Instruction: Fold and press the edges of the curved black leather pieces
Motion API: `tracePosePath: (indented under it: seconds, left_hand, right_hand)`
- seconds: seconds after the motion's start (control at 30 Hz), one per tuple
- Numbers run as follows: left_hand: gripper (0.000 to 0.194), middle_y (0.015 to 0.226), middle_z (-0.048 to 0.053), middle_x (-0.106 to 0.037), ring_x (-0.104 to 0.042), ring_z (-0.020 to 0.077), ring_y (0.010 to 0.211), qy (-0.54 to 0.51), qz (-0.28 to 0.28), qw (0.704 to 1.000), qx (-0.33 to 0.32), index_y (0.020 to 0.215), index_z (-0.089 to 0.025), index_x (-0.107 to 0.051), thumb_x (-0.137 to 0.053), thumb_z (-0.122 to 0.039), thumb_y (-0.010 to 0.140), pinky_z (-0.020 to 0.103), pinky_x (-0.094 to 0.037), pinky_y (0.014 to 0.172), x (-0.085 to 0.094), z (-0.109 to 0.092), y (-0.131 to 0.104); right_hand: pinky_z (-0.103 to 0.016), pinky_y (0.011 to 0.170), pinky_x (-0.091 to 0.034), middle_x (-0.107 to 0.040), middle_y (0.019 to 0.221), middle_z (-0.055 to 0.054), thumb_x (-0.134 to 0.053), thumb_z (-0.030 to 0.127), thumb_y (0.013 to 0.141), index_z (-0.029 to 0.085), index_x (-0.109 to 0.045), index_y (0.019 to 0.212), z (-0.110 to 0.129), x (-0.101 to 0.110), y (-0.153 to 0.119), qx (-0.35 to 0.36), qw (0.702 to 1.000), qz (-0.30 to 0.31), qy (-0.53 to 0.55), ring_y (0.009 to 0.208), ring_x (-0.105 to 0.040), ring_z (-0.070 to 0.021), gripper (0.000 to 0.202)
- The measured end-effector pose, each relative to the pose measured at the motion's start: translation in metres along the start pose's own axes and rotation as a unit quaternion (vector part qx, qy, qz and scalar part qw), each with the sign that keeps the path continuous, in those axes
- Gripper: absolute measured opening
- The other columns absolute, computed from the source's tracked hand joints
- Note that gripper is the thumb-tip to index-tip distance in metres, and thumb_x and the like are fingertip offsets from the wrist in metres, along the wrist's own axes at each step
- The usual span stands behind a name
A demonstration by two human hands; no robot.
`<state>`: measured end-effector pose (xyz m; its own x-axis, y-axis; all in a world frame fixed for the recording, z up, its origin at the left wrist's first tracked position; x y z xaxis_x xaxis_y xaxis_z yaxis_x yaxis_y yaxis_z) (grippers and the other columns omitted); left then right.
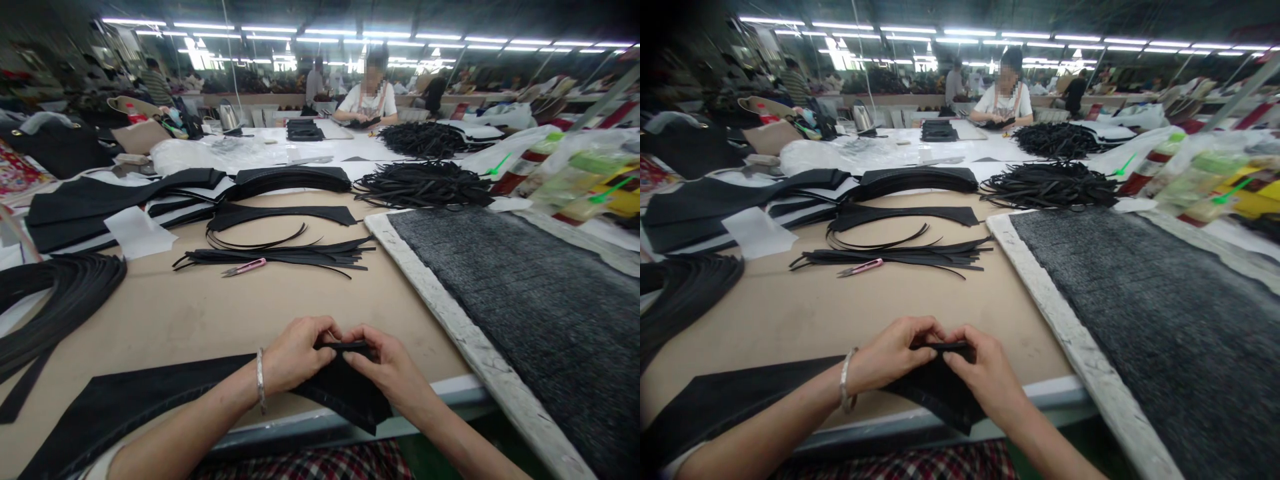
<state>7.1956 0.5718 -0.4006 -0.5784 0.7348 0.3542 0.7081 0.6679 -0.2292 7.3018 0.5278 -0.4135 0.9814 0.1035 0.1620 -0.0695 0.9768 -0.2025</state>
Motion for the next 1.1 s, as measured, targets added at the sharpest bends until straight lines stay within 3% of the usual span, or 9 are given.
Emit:
tracePosePath:
  seconds: [0.2,0.4,0.57,0.77,0.9,1.1]
  left_hand:
    - [0.022,0.079,-0.001,-0.066,-0.059,0.0154,0.075,0.070,-0.037,0.997,0.008,0.086,-0.020,-0.063,-0.050,-0.010,0.072,0.024,-0.040,0.067,0.008,-0.015,-0.008]
    - [0.015,0.076,-0.002,-0.066,-0.060,0.0152,0.073,0.141,-0.059,0.988,0.001,0.082,-0.021,-0.064,-0.052,-0.012,0.078,0.025,-0.039,0.067,0.009,-0.020,-0.013]
    - [0.016,0.084,0.001,-0.062,-0.058,0.0162,0.080,0.221,-0.119,0.966,-0.059,0.084,-0.021,-0.061,-0.049,-0.010,0.084,0.026,-0.041,0.072,0.008,-0.022,-0.020]
    - [0.016,0.085,0.003,-0.058,-0.053,0.0187,0.084,0.320,-0.139,0.931,-0.111,0.086,-0.020,-0.058,-0.044,-0.012,0.089,0.032,-0.041,0.076,-0.003,-0.029,-0.027]
    - [0.019,0.086,0.003,-0.056,-0.051,0.0184,0.084,0.313,-0.152,0.930,-0.121,0.084,-0.019,-0.058,-0.042,-0.012,0.091,0.031,-0.041,0.075,-0.001,-0.032,-0.029]
    - [0.019,0.082,0.003,-0.056,-0.052,0.0187,0.083,0.309,-0.163,0.931,-0.109,0.082,-0.019,-0.059,-0.044,-0.011,0.090,0.032,-0.042,0.075,0.002,-0.029,-0.029]
  right_hand:
    - [-0.025,0.060,-0.038,-0.058,0.068,0.002,-0.058,0.027,0.075,0.017,-0.061,0.075,-0.002,0.001,0.003,-0.015,0.999,-0.030,-0.041,0.066,-0.052,-0.0142,0.011]
    - [-0.024,0.058,-0.038,-0.057,0.067,0.002,-0.056,0.027,0.076,0.018,-0.060,0.074,-0.001,0.000,0.002,-0.019,0.998,-0.033,-0.050,0.065,-0.051,-0.0142,0.011]
    - [-0.025,0.060,-0.039,-0.058,0.070,0.001,-0.054,0.029,0.078,0.018,-0.060,0.076,0.001,0.000,0.000,-0.009,0.997,-0.039,-0.065,0.068,-0.052,-0.0153,0.013]
    - [-0.027,0.066,-0.042,-0.062,0.074,0.001,-0.056,0.029,0.078,0.018,-0.061,0.077,0.002,-0.004,0.000,0.002,0.998,-0.027,-0.050,0.073,-0.056,-0.0169,0.012]
    - [-0.027,0.072,-0.043,-0.066,0.080,0.000,-0.058,0.029,0.076,0.018,-0.065,0.082,0.003,-0.009,0.002,0.001,1.000,-0.010,-0.029,0.079,-0.058,-0.0186,0.014]
    - [-0.025,0.058,-0.035,-0.055,0.064,0.002,-0.060,0.035,0.071,0.017,-0.059,0.068,-0.007,-0.009,0.004,-0.049,0.998,-0.014,-0.035,0.064,-0.048,-0.0147,0.019]
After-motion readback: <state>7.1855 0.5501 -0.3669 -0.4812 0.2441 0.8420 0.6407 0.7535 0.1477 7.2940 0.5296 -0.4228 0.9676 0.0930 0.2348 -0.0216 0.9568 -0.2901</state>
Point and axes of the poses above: each hand's wrist, its own y-axis towards the middle knuckle, its own x-axis out of the back of the hand, z = x × y, the point moved 9 cm from there along y, towards the middle knuckle
